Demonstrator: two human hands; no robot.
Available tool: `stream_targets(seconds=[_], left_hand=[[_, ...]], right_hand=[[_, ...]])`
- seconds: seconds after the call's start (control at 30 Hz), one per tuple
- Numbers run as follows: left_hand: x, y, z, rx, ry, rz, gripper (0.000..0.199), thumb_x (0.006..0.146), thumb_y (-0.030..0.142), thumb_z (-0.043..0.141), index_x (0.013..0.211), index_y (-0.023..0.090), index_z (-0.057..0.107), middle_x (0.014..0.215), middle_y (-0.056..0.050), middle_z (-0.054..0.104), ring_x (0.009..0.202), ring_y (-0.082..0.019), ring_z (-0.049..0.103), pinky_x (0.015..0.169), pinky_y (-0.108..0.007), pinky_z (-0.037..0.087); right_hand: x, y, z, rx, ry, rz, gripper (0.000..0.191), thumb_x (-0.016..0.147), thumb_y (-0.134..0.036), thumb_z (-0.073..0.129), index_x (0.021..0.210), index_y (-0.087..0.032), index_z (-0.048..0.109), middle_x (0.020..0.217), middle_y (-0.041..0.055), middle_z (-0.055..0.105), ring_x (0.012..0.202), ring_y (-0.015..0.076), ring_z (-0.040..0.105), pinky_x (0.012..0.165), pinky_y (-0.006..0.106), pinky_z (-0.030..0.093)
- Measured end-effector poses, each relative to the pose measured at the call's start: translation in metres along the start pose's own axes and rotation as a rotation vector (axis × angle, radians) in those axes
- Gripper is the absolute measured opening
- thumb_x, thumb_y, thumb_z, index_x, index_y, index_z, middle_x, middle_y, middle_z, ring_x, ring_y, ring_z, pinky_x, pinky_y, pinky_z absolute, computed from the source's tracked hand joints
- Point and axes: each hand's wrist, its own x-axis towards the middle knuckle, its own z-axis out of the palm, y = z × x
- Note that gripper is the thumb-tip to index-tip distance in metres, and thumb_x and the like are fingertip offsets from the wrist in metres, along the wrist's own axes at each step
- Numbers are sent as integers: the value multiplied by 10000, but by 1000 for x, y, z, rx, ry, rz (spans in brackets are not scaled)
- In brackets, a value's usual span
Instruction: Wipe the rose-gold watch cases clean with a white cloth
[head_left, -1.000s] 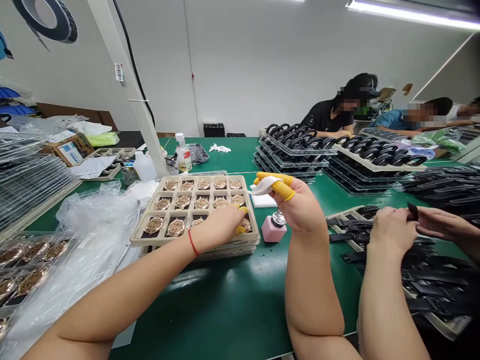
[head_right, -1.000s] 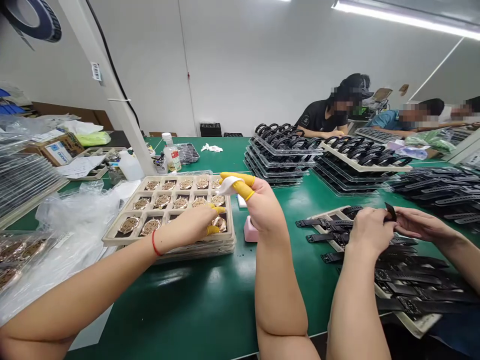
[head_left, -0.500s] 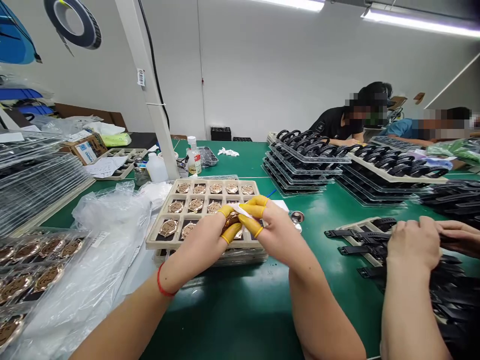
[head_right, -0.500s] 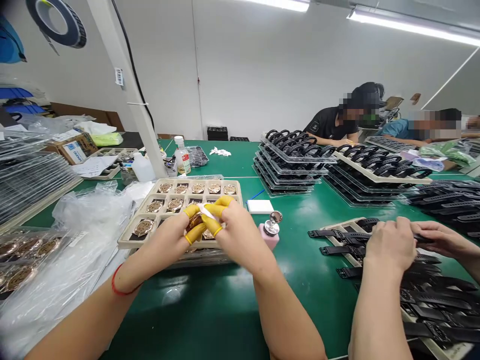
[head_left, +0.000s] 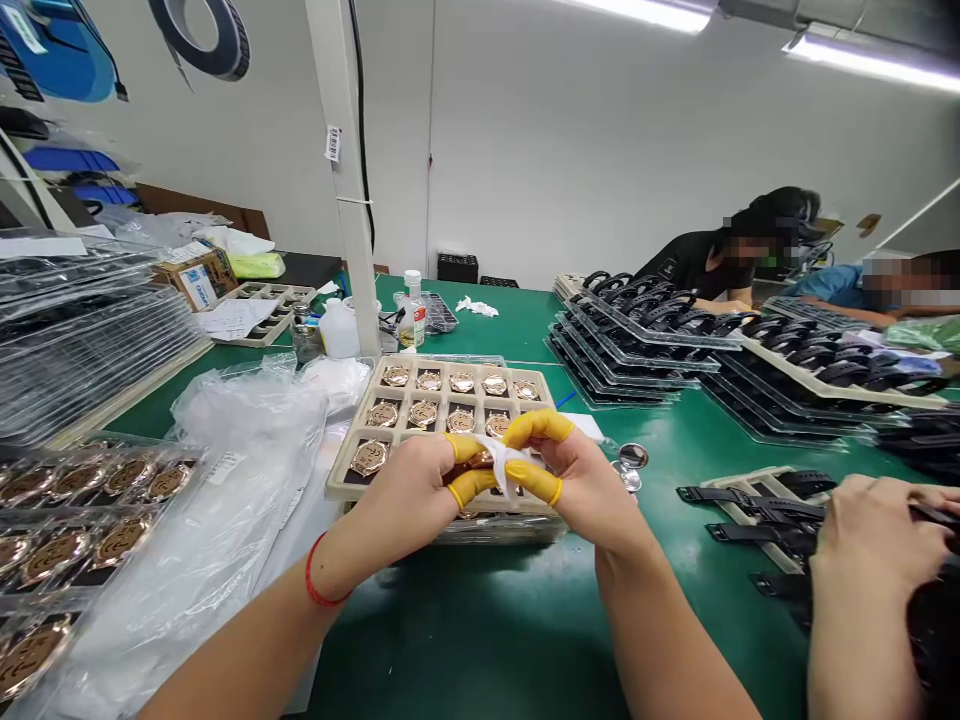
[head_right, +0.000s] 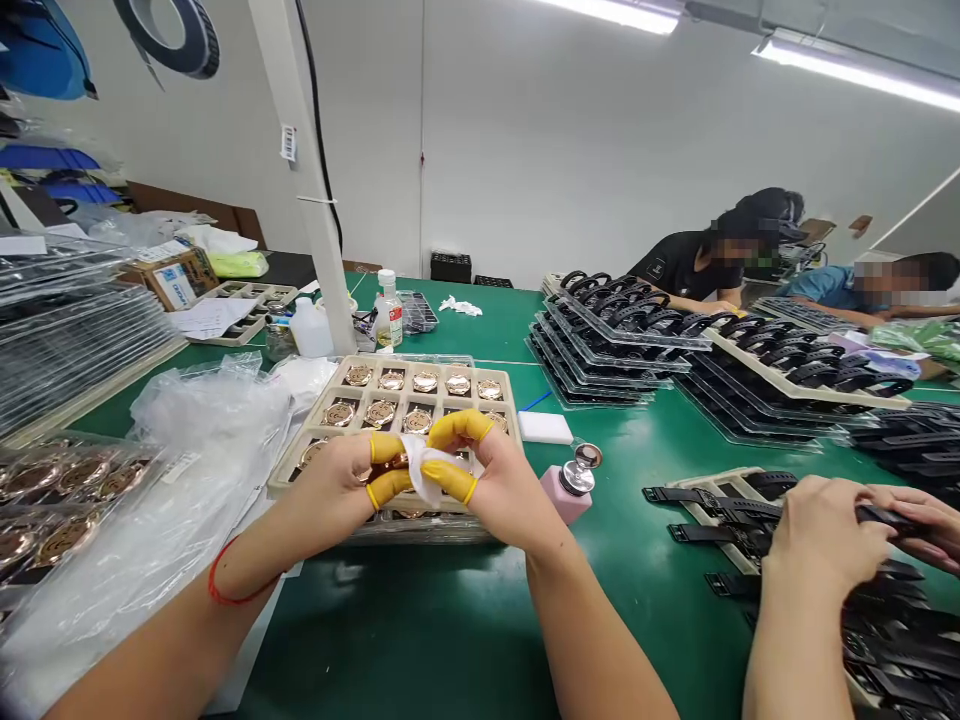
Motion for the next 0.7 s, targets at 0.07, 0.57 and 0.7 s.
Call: stream_targets(seconds=[0.07, 0.57, 0.7], left_hand=[[-1, 2, 2, 74, 16, 22, 201, 896, 226, 517, 704, 174, 548, 675, 29, 584, 606, -111, 494, 557, -226, 316], [-4, -4, -8, 496, 303, 484, 224, 929, 179, 446, 767, 159, 600, 695, -43, 570, 657, -172, 453, 620, -294, 351], [-3, -6, 2, 694, 316, 466, 305, 852, 61, 446, 573, 162, 514, 618, -46, 534, 625, -178, 438, 604, -307, 337]], right_hand=[[1, 2, 5, -6, 17, 71, 147, 817, -292, 680, 952, -268, 628, 910, 1, 620, 872, 172, 568, 816, 330, 457], [2, 3, 11, 387, -51, -35, 78, 771, -336, 725, 776, -260, 709, 841, 7, 643, 829, 170, 610, 818, 339, 491], [-2, -2, 21, 181, 66, 91, 218, 705, -365, 775, 777, -223, 626, 875, 11, 623, 854, 177, 586, 815, 328, 488]])
